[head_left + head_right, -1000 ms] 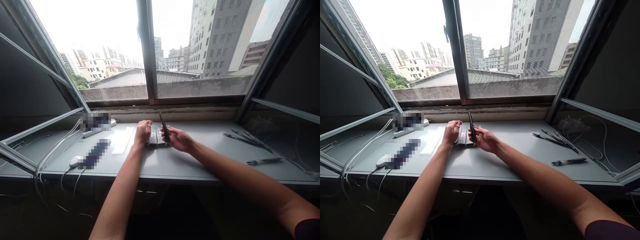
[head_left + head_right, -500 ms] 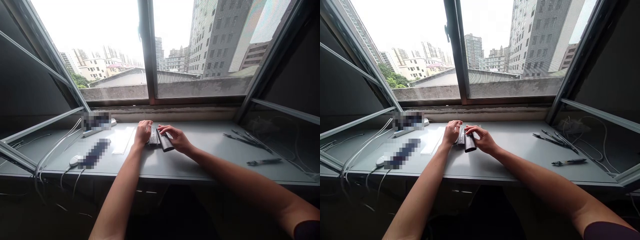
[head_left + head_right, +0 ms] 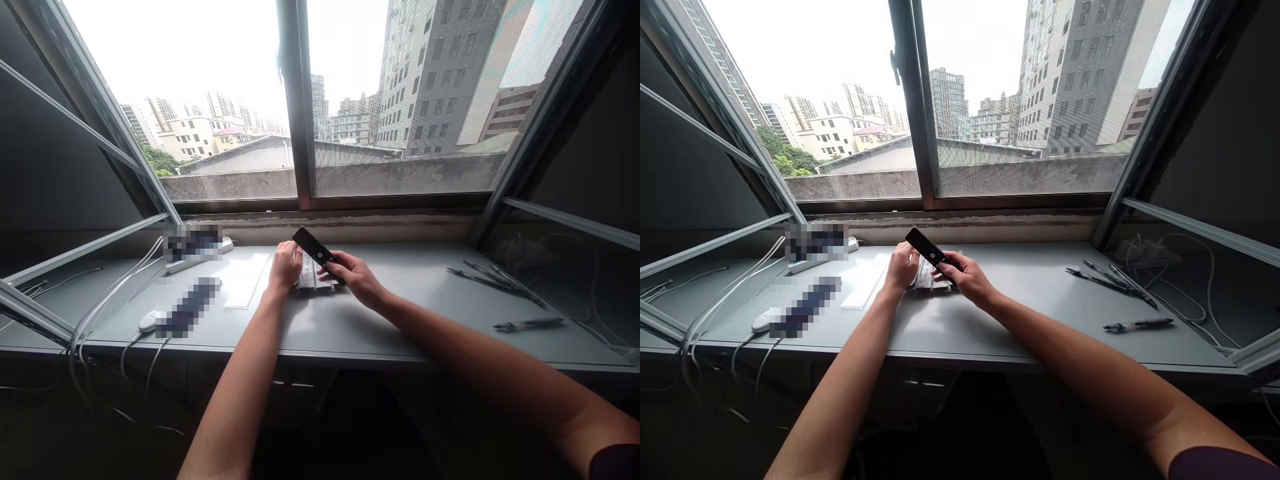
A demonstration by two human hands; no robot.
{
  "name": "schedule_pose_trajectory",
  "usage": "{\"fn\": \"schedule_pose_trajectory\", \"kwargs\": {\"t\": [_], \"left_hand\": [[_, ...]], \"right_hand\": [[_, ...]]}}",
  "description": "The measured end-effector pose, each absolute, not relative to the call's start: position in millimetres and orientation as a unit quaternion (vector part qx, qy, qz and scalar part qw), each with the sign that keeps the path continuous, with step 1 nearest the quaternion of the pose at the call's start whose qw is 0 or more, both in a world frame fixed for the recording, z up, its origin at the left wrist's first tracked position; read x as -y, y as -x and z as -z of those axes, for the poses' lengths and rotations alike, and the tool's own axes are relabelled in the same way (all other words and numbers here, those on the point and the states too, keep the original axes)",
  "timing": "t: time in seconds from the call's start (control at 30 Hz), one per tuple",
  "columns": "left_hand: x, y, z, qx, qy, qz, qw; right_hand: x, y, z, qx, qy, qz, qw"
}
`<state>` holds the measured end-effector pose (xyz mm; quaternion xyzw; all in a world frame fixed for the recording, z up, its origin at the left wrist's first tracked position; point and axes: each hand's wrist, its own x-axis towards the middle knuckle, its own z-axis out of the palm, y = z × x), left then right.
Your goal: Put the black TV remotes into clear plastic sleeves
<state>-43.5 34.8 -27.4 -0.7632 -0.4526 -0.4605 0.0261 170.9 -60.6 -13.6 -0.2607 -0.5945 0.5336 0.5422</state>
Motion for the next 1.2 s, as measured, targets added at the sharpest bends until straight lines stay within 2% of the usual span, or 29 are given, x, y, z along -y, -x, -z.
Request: {"fn": "schedule_pose_trajectory", "kwargs": {"t": [0.17, 0.43, 0.57, 0.77, 0.87, 1.07, 1.2], "left_hand": [[-33.5, 42.5, 27.2, 0.445, 0.765, 0.465, 0.009], [-35.8, 43.3, 29.2, 0.45, 0.765, 0.46, 0.002], [-40.6, 45.1, 34.4, 0.459, 0.767, 0.447, -0.002], [-45.2, 47.6, 39.4, 0.485, 0.771, 0.412, -0.017], [-44.9, 48.4, 39.0, 0.493, 0.767, 0.41, -0.018], [-44.1, 49.9, 38.4, 0.516, 0.756, 0.402, -0.015], [-41.7, 49.2, 36.2, 0.527, 0.754, 0.392, -0.021]], "right_hand": [[53.3, -173.3, 18.2, 0.517, 0.266, -0.619, 0.528], [52.2, -176.1, 18.5, 0.524, 0.281, -0.611, 0.523], [48.1, -181.2, 19.0, 0.602, 0.311, -0.506, 0.534], [37.7, -201.7, 16.6, 0.705, 0.428, -0.226, 0.519], [33.2, -213.3, 12.3, 0.705, 0.539, -0.144, 0.439], [31.2, -215.8, 13.0, 0.705, 0.659, -0.166, 0.201], [34.3, -210.4, 12.0, 0.688, 0.698, -0.149, 0.132]]}}
